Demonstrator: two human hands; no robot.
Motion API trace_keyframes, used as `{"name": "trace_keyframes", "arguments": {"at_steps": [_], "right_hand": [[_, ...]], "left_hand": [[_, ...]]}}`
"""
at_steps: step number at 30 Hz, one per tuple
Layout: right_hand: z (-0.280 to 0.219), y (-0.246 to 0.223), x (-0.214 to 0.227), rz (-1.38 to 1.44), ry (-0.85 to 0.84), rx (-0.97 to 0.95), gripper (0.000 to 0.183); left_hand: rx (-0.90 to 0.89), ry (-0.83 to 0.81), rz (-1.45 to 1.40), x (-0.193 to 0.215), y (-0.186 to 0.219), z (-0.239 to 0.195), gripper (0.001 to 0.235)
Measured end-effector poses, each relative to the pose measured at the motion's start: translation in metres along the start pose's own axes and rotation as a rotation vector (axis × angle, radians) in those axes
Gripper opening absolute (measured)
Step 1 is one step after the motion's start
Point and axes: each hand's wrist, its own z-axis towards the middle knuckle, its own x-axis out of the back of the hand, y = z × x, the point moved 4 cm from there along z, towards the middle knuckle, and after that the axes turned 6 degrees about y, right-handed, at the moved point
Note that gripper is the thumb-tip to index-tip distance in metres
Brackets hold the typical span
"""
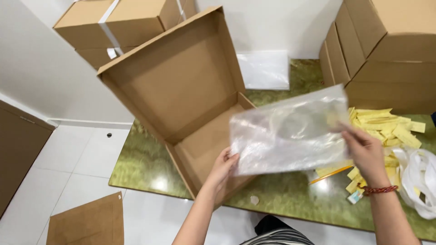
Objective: The person opens a cardboard box on a table, removes a yellow shirt wrapped in bubble wrap, and hangs it on a clothing rack. They then fold the bubble wrap, place it back in the box, close the box, and tie it with a white ribbon.
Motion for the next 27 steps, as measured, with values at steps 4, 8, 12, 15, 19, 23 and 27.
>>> {"name": "trace_keyframes", "arguments": {"at_steps": [4,8,12,15,19,23,27], "right_hand": [[0.072,-0.004,0.025,0.070,0.152,0.195,0.033],[0.149,0.007,0.012,0.202,0.221,0.350,0.025],[0.217,0.002,-0.025,0.272,0.219,0.289,0.023],[0.259,-0.012,-0.056,0.276,0.190,0.341,0.021],[0.326,0.000,-0.109,0.411,0.068,0.370,0.024],[0.364,0.019,-0.165,0.736,0.127,-0.152,0.028],[0.381,0.092,-0.227,0.667,-0.055,-0.045,0.043]], "left_hand": [[0.106,-0.105,-0.089,-0.063,0.030,0.040,0.069],[0.125,-0.079,-0.253,-0.103,0.069,0.064,0.068],[0.154,-0.017,-0.277,-0.095,0.070,0.087,0.074],[0.245,0.071,-0.132,-0.070,0.048,0.105,0.064],[0.376,0.231,-0.199,-0.039,0.007,0.137,0.047],[0.396,0.350,-0.178,-0.027,-0.004,0.147,0.042],[0.360,0.309,-0.130,-0.019,-0.026,0.140,0.050]]}}
